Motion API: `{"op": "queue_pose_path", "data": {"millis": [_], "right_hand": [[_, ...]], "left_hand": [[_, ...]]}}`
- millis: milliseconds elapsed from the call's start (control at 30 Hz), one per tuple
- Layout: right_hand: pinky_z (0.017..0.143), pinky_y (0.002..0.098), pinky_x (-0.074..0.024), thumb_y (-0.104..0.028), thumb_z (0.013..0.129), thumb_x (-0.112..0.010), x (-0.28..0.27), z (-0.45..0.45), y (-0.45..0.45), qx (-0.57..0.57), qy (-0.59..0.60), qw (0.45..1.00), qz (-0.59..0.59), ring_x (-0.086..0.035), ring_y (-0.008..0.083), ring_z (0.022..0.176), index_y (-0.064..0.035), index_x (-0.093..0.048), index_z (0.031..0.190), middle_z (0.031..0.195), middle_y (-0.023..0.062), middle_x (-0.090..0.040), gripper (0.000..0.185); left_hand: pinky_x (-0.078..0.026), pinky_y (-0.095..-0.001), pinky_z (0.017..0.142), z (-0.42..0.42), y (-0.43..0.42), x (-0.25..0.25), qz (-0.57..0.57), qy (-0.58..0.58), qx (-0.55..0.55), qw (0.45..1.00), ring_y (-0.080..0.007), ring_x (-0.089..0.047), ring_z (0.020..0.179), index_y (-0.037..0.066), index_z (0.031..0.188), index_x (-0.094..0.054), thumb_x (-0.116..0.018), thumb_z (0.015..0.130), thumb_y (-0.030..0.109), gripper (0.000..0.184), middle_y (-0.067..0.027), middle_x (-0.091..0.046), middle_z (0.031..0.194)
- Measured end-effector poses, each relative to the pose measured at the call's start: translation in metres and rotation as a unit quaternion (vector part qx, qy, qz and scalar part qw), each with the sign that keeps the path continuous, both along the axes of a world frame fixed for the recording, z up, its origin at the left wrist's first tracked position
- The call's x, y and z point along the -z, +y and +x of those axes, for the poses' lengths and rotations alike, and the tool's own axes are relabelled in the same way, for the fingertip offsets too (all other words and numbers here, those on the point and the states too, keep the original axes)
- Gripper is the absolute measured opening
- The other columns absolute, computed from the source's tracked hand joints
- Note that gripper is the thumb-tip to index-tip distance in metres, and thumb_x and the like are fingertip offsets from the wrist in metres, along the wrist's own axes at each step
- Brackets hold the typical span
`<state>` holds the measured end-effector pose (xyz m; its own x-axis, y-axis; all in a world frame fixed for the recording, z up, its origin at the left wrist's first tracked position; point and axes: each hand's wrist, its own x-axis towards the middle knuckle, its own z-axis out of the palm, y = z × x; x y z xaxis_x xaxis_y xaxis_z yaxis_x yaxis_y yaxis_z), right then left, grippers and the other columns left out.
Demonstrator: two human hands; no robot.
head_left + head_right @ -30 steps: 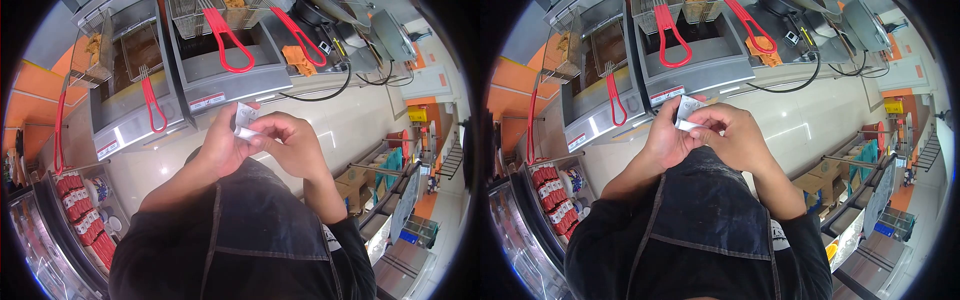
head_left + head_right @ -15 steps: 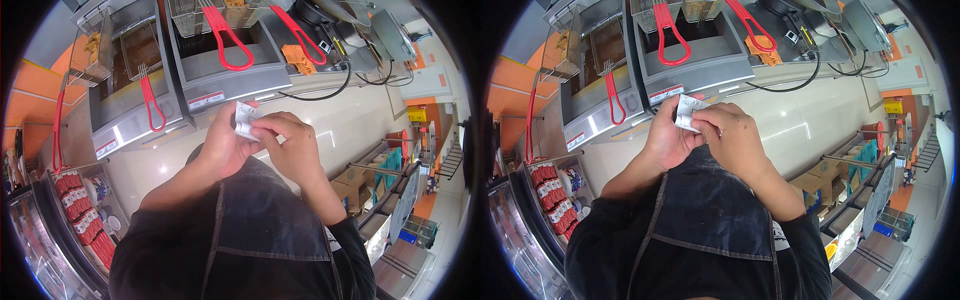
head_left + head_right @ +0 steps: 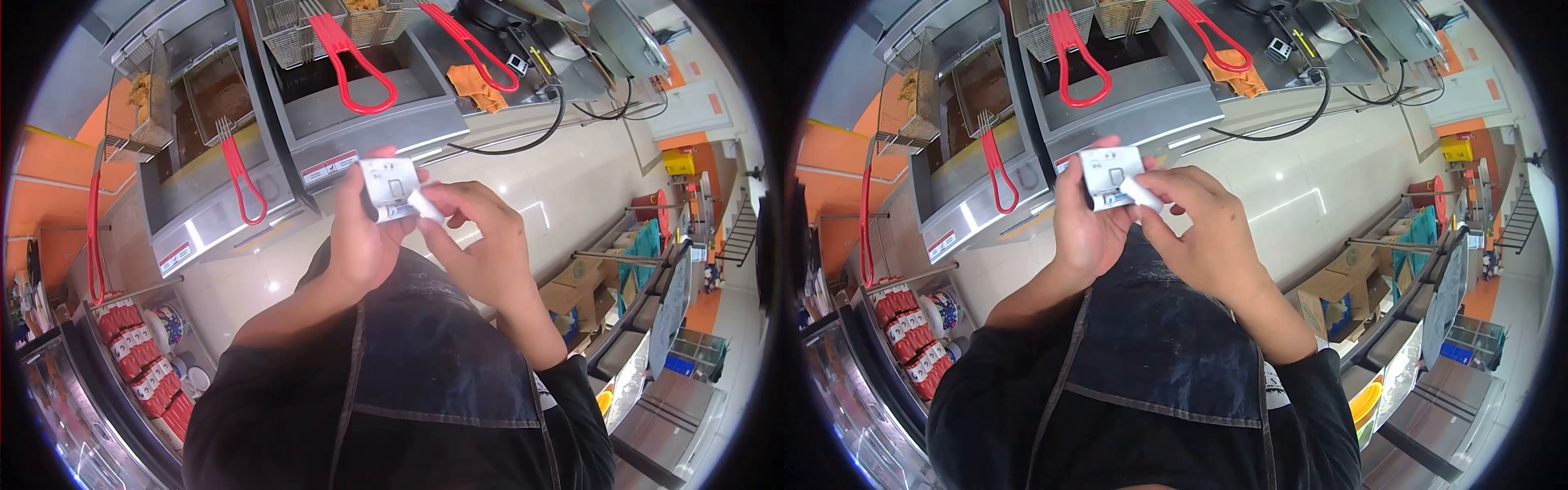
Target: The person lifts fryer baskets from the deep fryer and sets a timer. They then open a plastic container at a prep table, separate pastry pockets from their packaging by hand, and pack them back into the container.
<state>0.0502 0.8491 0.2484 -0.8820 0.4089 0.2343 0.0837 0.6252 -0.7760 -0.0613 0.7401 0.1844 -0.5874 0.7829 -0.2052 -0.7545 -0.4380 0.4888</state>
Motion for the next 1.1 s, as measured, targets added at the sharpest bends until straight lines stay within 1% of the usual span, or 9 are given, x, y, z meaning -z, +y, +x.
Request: {"op": "queue_pose_path", "data": {"millis": [133,233,333,433,533,633,833,967,1100], "right_hand": [[0.062,0.0256,-0.0526,0.002,0.081,-0.074,-0.001,0.005,-0.010,0.082,0.043,0.996,-0.003,-0.066,0.0144,0.075,-0.0029,-0.071,0.110,0.100,0.0103,-0.070,0.030],[0.061,0.0259,-0.0524,0.003,0.079,-0.074,-0.002,0.006,-0.018,0.102,0.077,0.989,0.078,-0.065,0.0136,0.070,-0.0046,-0.071,0.107,0.098,0.0094,-0.070,0.029],[0.064,0.0322,-0.0564,0.004,0.077,-0.074,0.003,0.008,-0.022,0.092,0.112,0.980,0.138,-0.068,0.0246,0.081,-0.0063,-0.070,0.108,0.099,0.0115,-0.065,0.033],[0.066,0.0338,-0.0557,0.004,0.074,-0.076,0.001,0.006,-0.029,0.068,0.089,0.977,0.184,-0.066,0.0256,0.081,-0.0053,-0.070,0.109,0.098,0.0103,-0.061,0.036],[0.061,0.0293,-0.0540,0.002,0.072,-0.076,0.005,0.003,-0.032,0.071,0.090,0.973,0.198,-0.066,0.0201,0.074,-0.0091,-0.073,0.106,0.093,0.0068,-0.062,0.036],[0.070,0.0367,-0.0554,0.000,0.078,-0.077,-0.001,0.004,-0.036,0.024,0.045,0.988,0.144,-0.066,0.0269,0.082,-0.0014,-0.068,0.112,0.099,0.0116,-0.059,0.035],[0.073,0.0375,-0.0558,-0.002,0.084,-0.073,-0.010,-0.001,-0.036,-0.016,0.016,0.990,0.140,-0.066,0.0288,0.085,0.0026,-0.066,0.114,0.100,0.0129,-0.059,0.031],[0.073,0.0364,-0.0556,-0.002,0.080,-0.075,-0.009,0.000,-0.030,-0.035,0.024,0.990,0.133,-0.066,0.0290,0.087,0.0002,-0.068,0.113,0.099,0.0118,-0.060,0.034],[0.074,0.0361,-0.0549,-0.003,0.073,-0.077,-0.003,-0.004,-0.021,-0.047,0.076,0.988,0.125,-0.064,0.0272,0.090,-0.0064,-0.073,0.108,0.099,0.0079,-0.061,0.035]], "left_hand": [[-0.053,-0.0483,0.100,0.004,0.000,0.008,0.090,0.116,-0.097,0.984,-0.0398,-0.061,0.122,0.014,0.145,-0.039,-0.029,0.105,0.059,0.061,-0.0226,-0.058,0.135],[-0.048,-0.0498,0.106,0.007,-0.001,0.008,0.095,0.186,-0.122,0.970,-0.0408,-0.057,0.127,0.014,0.147,-0.036,-0.029,0.104,0.061,0.064,-0.0242,-0.052,0.141],[-0.046,-0.0512,0.109,0.011,-0.001,0.010,0.089,0.233,-0.130,0.960,-0.0412,-0.056,0.128,0.014,0.149,-0.033,-0.029,0.104,0.059,0.064,-0.0246,-0.050,0.143],[-0.044,-0.0521,0.110,0.013,-0.002,0.012,0.088,0.268,-0.126,0.951,-0.0423,-0.054,0.129,0.013,0.150,-0.031,-0.029,0.104,0.058,0.064,-0.0253,-0.048,0.143],[-0.043,-0.0523,0.111,0.014,-0.001,0.015,0.085,0.293,-0.132,0.943,-0.0434,-0.054,0.129,0.012,0.150,-0.029,-0.029,0.104,0.058,0.065,-0.0261,-0.047,0.144],[-0.043,-0.0522,0.111,0.011,-0.003,0.015,0.072,0.302,-0.141,0.940,-0.0439,-0.053,0.129,0.011,0.150,-0.029,-0.029,0.104,0.058,0.065,-0.0265,-0.047,0.144],[-0.039,-0.0509,0.113,0.006,-0.006,0.019,0.079,0.306,-0.136,0.939,-0.0402,-0.051,0.132,0.007,0.151,-0.024,-0.027,0.106,0.052,0.063,-0.0246,-0.043,0.146],[-0.042,-0.0524,0.111,0.010,-0.004,0.015,0.047,0.304,-0.135,0.942,-0.0429,-0.053,0.129,0.011,0.150,-0.029,-0.028,0.105,0.058,0.065,-0.0258,-0.047,0.144],[-0.043,-0.0511,0.109,0.011,-0.006,0.014,0.094,0.266,-0.088,0.955,-0.0413,-0.053,0.129,0.011,0.149,-0.029,-0.027,0.105,0.058,0.064,-0.0248,-0.047,0.143]]}}
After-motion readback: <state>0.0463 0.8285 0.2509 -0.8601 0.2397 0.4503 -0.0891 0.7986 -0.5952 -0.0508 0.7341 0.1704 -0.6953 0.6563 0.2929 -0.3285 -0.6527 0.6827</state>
